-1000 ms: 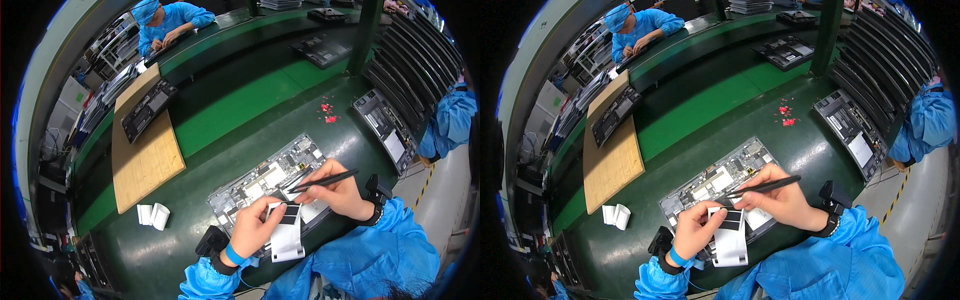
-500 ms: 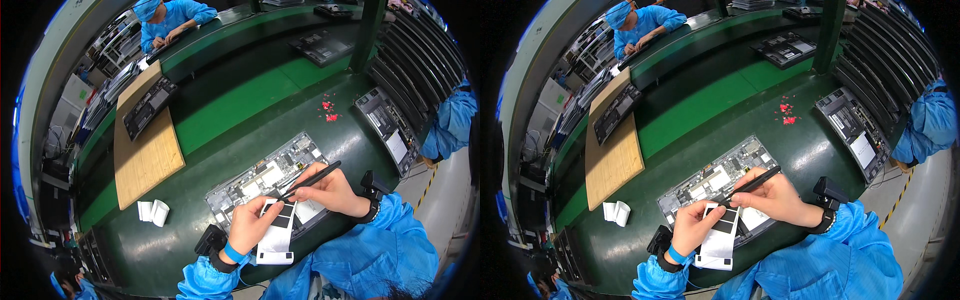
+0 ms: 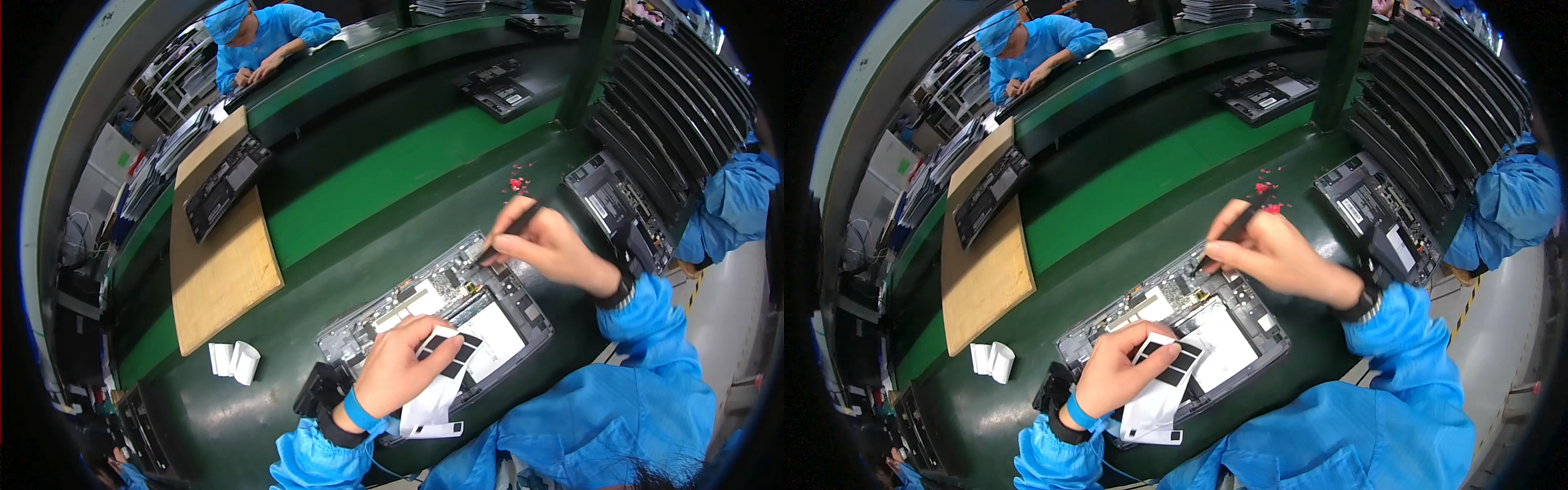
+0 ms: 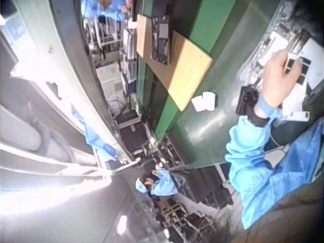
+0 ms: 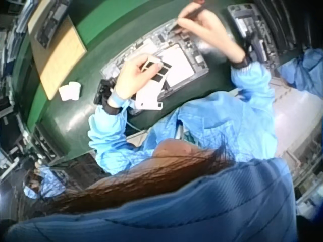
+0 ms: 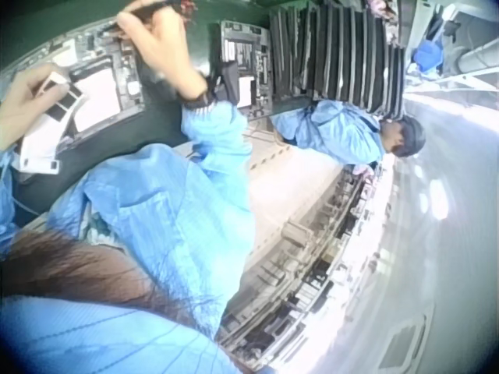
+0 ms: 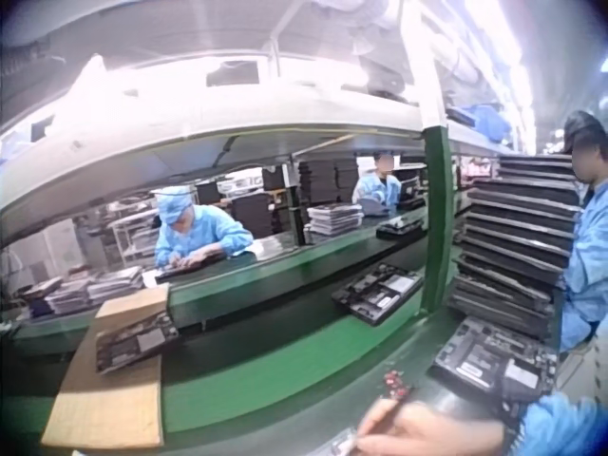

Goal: The person connects internal components, ribbon cables, and a laptop battery inside a laptop chassis, using a precision tool while wearing an anti-static wrist strap.

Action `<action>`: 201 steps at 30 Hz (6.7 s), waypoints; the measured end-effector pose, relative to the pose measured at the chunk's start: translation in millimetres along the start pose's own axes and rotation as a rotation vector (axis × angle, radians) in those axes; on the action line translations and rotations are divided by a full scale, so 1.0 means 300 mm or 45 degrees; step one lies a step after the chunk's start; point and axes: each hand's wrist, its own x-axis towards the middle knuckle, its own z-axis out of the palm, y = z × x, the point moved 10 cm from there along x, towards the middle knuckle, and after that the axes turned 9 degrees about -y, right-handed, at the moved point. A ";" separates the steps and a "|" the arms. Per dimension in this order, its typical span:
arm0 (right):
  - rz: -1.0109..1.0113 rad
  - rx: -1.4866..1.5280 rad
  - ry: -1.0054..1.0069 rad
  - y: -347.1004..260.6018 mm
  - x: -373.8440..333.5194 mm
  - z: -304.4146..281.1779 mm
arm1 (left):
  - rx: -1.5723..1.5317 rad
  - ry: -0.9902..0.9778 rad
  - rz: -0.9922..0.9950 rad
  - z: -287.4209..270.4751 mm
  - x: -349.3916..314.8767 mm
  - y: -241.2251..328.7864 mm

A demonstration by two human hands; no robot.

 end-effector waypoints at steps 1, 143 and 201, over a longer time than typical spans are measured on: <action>0.095 -0.061 -0.097 0.036 0.032 -0.013 | 0.283 0.021 0.318 -0.008 0.024 0.086; 0.322 -0.169 0.150 0.134 0.150 0.199 | -0.292 0.404 0.299 -0.259 -0.259 -0.183; 0.729 -0.063 -0.050 -0.015 -0.025 0.056 | -0.480 0.988 0.283 -0.174 -0.647 -0.111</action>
